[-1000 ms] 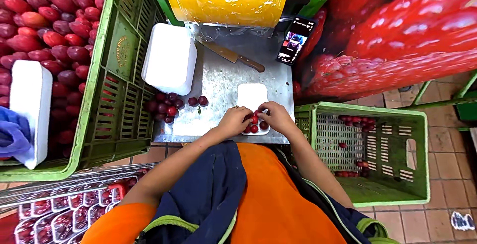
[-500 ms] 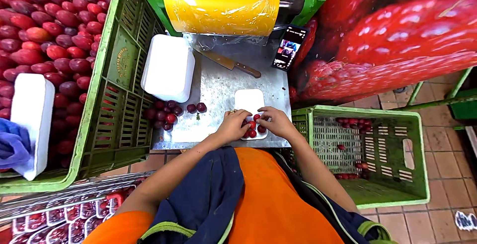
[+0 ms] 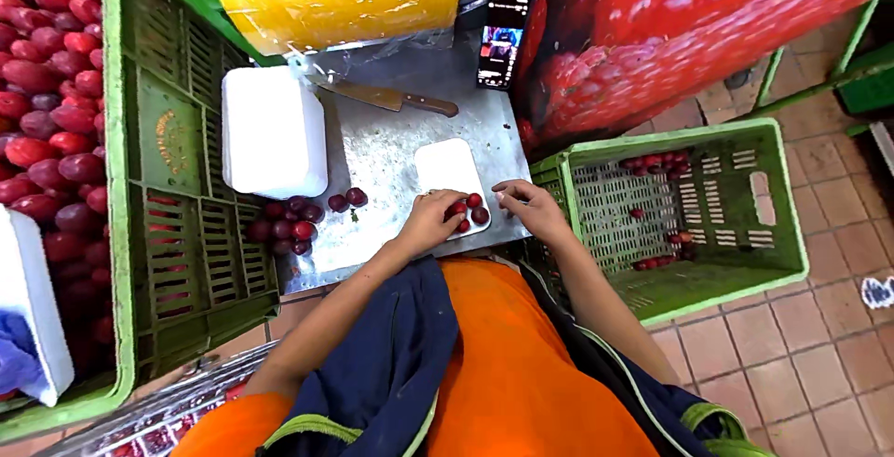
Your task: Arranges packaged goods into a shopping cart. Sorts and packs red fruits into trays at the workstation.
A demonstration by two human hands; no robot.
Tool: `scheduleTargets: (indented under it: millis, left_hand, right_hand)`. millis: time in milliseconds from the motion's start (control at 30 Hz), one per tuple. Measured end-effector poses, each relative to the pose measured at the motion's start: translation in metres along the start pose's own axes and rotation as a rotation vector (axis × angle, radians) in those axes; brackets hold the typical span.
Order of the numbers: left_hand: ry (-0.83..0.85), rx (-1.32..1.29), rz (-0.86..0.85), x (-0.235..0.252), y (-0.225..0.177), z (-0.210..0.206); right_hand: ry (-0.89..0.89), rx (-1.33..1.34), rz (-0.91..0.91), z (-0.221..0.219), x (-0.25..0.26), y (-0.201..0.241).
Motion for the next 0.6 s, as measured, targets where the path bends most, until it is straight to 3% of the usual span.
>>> scheduleTargets:
  millis: [200,367,467,600]
  left_hand:
    - [-0.063,-0.035,-0.001,0.007,-0.007,0.001]
    - [0.02,0.018,-0.071,0.019,-0.021,0.001]
    - [0.075,0.009,-0.091,0.026,-0.03,-0.002]
    - [0.086,-0.12,0.059,0.026,-0.024,-0.004]
  right_hand:
    - [-0.43,0.13,0.044,0.042,-0.104,-0.007]
    - [-0.684,0.201,-0.108,0.057,-0.185,-0.05]
    - [-0.733,0.263,-0.272,0.067,-0.214,-0.084]
    - [-0.693,0.121,-0.464,0.105,-0.207,-0.148]
Point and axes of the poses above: each hand's wrist, its own x-axis towards the middle knuckle, its own z-axis out of the back of the hand, y = z × x, the point moved 6 cm from there along x, towards the middle knuckle, and after that the axes turned 13 degrees about y, right-handed, at the moved point
